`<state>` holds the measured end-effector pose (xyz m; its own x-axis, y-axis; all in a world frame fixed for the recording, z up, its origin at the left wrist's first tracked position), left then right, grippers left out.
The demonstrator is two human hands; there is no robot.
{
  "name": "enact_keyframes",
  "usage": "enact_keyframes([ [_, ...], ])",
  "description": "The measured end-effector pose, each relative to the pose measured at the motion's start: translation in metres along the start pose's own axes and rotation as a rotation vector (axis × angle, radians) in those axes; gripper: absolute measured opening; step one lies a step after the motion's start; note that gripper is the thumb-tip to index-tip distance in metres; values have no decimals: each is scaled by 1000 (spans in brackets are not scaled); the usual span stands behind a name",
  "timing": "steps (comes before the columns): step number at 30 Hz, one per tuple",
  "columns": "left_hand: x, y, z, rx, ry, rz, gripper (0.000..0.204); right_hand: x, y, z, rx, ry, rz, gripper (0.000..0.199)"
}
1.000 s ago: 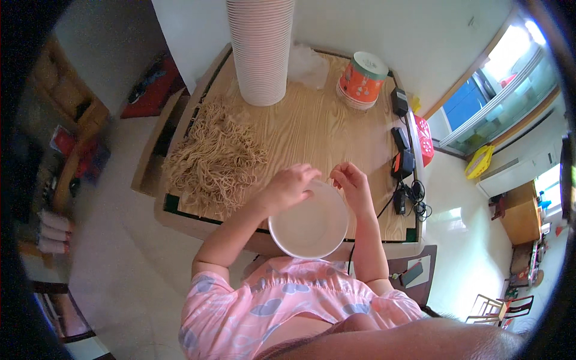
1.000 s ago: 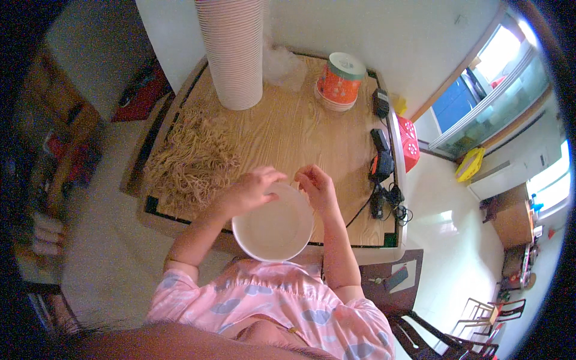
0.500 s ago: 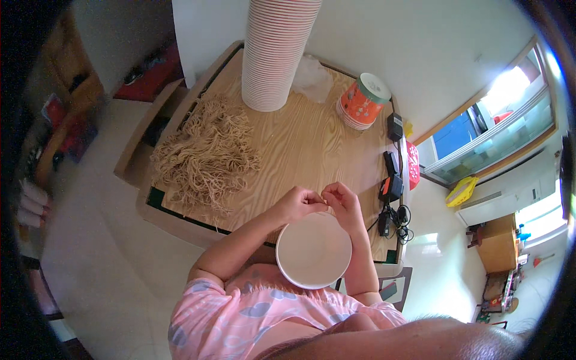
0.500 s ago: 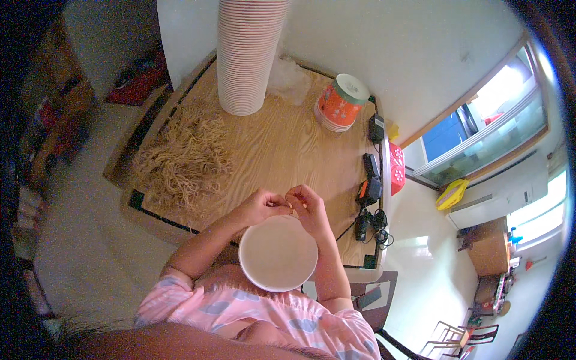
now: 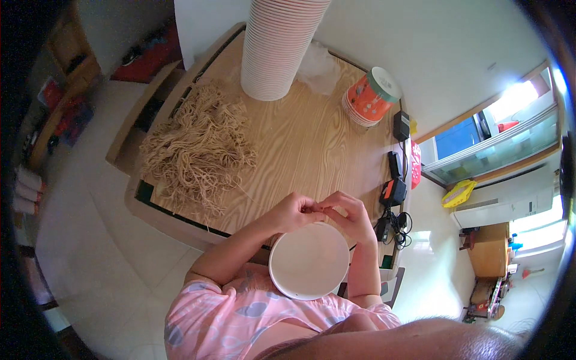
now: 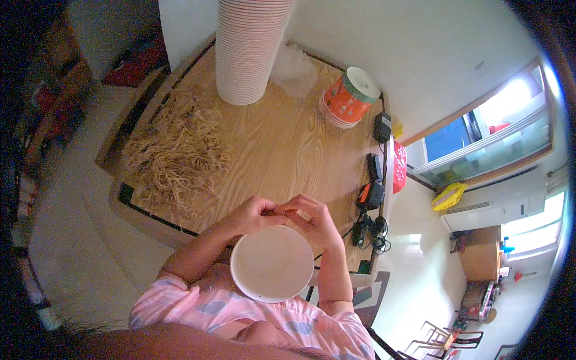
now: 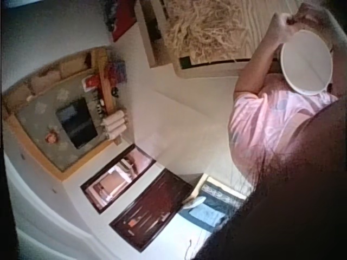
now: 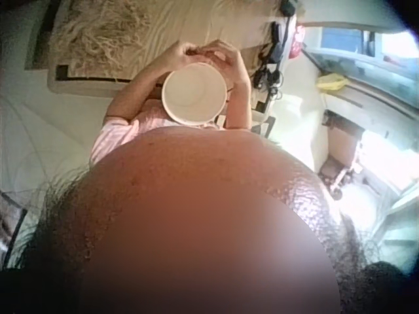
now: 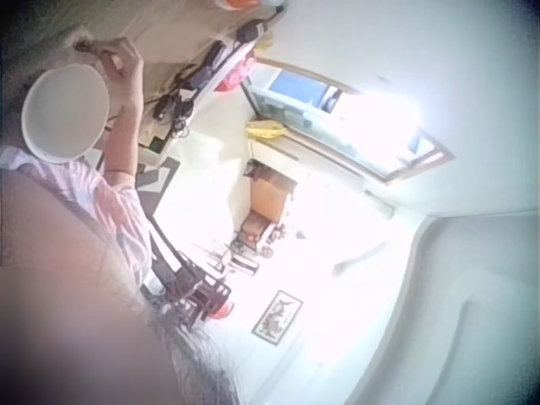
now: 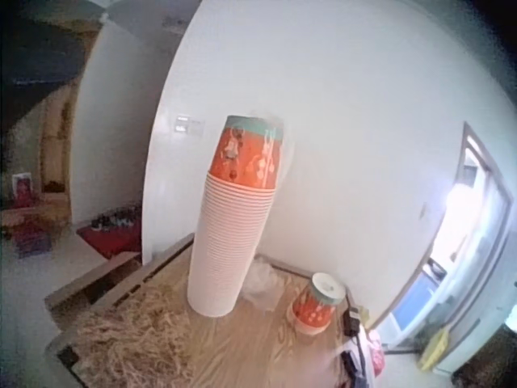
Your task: Attaching strings to paper bowls to create handles for packaging.
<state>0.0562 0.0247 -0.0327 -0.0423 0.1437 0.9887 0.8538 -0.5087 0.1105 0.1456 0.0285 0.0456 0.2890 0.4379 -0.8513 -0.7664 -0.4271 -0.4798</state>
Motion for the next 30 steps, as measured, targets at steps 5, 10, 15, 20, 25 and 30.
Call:
enact_keyframes([
  [5, -14, 4, 6, -24, 6, -135, 15, 18, -9, -4, 14, 134, -119, 7],
  [10, -11, 1, 4, 4, -14, -161, 10, 20, -2, -1, 26, 114, -113, 3],
  [15, -6, -1, -1, 31, 13, -122, 8, 21, 2, -1, 0, 125, -139, 12],
  [20, -6, -3, -6, 33, -5, -64, 12, 34, 9, -4, -110, 270, -121, 12],
  [25, 2, -4, -8, 95, 51, -35, 10, 35, 9, -6, -65, 266, 77, 11],
  [30, -1, -7, -7, 112, 61, -63, 12, 34, 6, -8, -26, 313, 130, 6],
])
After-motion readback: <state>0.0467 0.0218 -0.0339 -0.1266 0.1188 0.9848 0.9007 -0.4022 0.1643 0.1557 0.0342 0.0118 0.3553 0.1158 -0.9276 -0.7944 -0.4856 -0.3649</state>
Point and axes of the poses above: each hand's wrist, its own z-axis towards the middle knuckle, its own y-axis out of the palm, x = y × z, the point moved 9 cm from there along z, towards the middle knuckle, and after that the axes turned 1 degree about -z, right-handed, at the moved point
